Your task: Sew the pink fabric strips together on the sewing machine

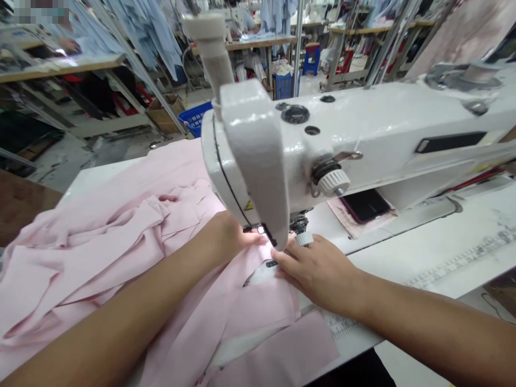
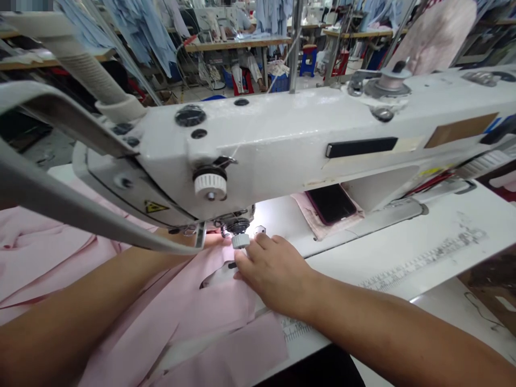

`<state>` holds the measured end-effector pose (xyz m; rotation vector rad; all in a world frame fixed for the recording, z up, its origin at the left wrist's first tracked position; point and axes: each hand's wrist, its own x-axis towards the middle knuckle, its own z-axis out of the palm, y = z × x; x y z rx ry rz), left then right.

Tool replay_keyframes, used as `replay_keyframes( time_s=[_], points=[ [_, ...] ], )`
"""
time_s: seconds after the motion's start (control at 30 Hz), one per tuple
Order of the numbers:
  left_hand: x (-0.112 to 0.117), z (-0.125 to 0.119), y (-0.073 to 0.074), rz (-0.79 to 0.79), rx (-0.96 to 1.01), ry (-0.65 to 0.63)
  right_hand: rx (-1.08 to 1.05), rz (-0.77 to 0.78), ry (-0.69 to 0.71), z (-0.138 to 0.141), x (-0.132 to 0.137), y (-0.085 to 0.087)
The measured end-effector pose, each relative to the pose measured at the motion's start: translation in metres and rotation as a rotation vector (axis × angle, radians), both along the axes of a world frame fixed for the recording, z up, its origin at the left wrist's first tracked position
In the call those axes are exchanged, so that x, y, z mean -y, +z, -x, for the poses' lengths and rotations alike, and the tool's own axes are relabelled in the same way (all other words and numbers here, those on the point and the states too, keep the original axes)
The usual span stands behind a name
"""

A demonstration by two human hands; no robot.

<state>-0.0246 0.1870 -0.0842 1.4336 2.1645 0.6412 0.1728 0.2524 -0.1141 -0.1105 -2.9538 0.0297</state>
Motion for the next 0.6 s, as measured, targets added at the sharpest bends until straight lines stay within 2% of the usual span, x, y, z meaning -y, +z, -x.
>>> replay_keyframes(
  time_s=[0.1,0.17,0.23,0.37,0.53,0.6],
  points=[
    [0.002,-0.005,0.008,0.132,-0.128,-0.039,0.004,0.008,-0.009,0.0,0.0,0.001],
    [0.009,-0.01,0.012,0.161,-0.256,-0.064,0.01,0.026,-0.013,0.0,0.0,0.002],
    [0.02,-0.017,0.012,0.101,-0.381,-0.158,0.014,0.044,-0.014,0.0,0.0,0.002],
    [0.04,-0.028,0.006,-0.163,-0.508,-0.497,-0.009,0.091,-0.016,-0.002,-0.001,0.001],
    [0.046,-0.025,-0.004,-0.299,-0.66,-0.685,-0.035,0.148,-0.021,-0.004,-0.003,-0.002],
    [0.046,-0.023,-0.006,-0.335,-0.71,-0.719,-0.045,0.16,-0.015,-0.005,-0.003,-0.002]
  ],
)
